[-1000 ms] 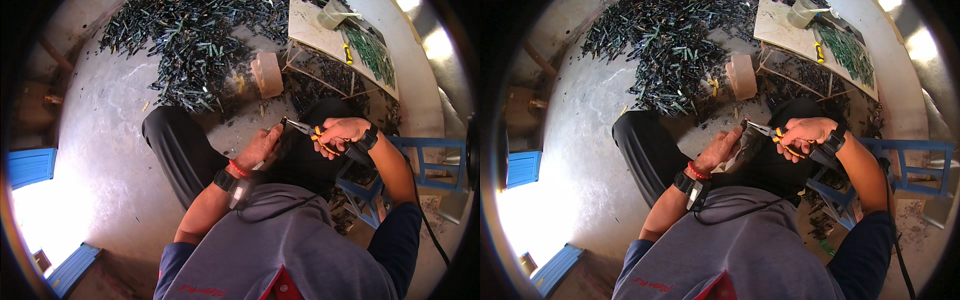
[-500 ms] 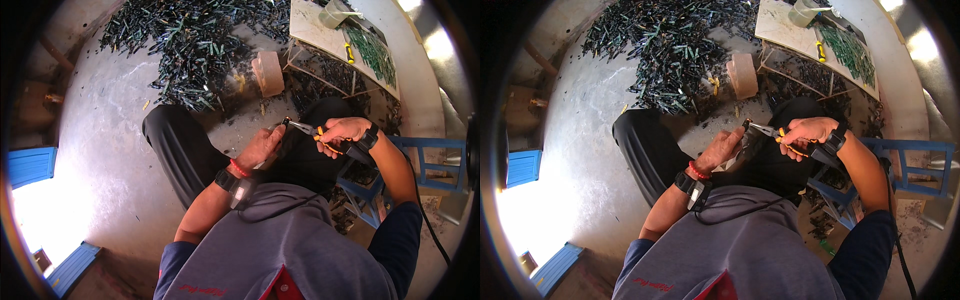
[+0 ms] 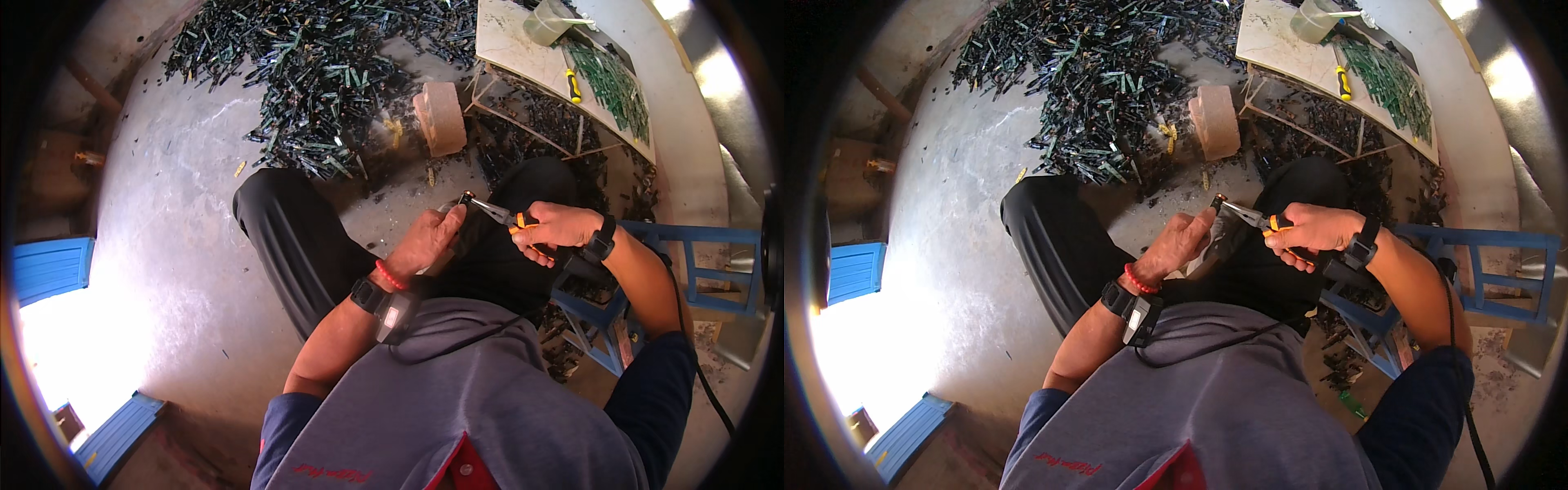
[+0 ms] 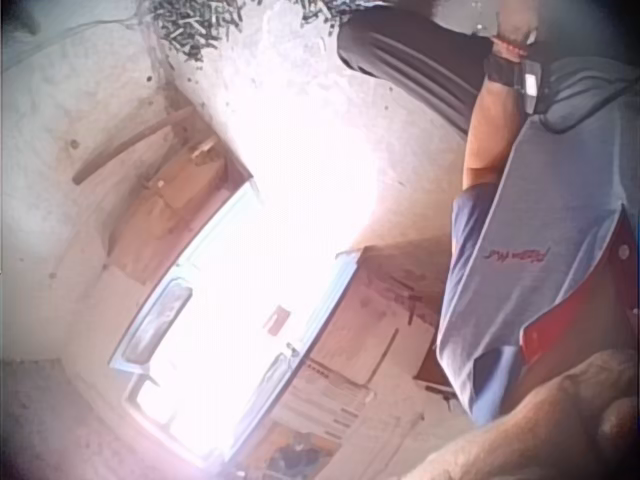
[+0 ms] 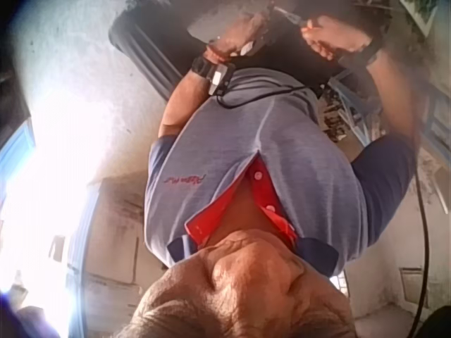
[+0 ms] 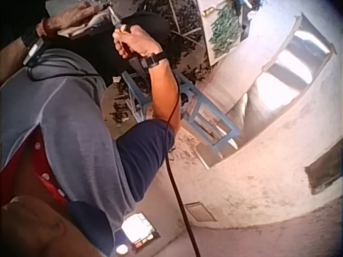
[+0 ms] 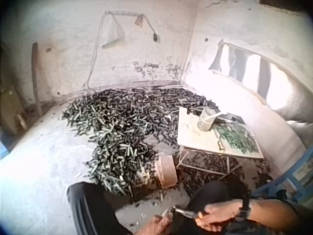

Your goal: The person sits on the floor and uses pliers and a screwdriver to remove components from a small electronic device. They repeatedly pry and cut parts, then place the device aside and pick up a circuit board to scrape it with the screwdriver.

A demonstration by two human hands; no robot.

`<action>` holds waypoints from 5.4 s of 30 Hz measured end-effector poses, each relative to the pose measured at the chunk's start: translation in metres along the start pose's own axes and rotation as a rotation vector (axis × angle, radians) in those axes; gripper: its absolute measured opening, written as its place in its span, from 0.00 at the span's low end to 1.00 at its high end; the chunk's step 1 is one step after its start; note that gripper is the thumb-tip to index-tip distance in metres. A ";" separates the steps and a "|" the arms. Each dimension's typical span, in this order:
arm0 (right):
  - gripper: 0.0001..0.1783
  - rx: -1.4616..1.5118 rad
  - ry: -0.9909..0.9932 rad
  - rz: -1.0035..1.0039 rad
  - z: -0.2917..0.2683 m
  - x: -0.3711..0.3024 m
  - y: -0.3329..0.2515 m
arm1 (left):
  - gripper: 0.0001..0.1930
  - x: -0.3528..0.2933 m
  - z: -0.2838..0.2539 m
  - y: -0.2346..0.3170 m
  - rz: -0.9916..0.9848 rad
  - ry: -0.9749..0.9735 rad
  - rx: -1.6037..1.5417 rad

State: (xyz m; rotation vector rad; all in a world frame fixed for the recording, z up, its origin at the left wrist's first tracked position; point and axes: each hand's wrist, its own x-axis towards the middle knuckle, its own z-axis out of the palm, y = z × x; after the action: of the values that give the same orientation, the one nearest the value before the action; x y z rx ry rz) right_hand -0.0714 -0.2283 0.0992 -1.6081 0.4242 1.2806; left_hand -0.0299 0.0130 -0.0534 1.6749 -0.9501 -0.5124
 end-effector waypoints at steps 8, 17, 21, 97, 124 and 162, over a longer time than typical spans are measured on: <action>0.12 -1.118 0.674 -0.306 0.023 0.011 0.013 | 0.06 0.001 -0.003 0.014 -0.291 -0.028 -0.285; 0.17 -0.242 0.364 -0.129 0.032 0.014 -0.012 | 0.28 0.008 -0.020 0.044 -0.693 0.111 -0.781; 0.16 0.590 -0.144 -0.284 0.030 0.012 0.013 | 0.29 0.014 -0.030 0.053 -0.580 0.071 -1.003; 0.17 -0.535 0.223 0.109 0.008 -0.004 -0.055 | 0.12 0.011 0.002 0.004 -0.312 0.149 -0.284; 0.16 -0.388 0.153 0.128 0.000 0.007 -0.043 | 0.36 0.014 -0.008 0.027 -0.503 0.119 -0.323; 0.16 -0.383 0.196 -0.057 0.007 0.004 -0.033 | 0.35 0.013 -0.027 0.052 -0.566 0.100 -0.608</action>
State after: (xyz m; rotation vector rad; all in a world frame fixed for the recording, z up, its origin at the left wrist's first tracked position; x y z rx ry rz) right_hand -0.0490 -0.2064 0.1120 -2.0641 0.2584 1.2161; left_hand -0.0194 0.0141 0.0058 1.3654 -0.1846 -0.9719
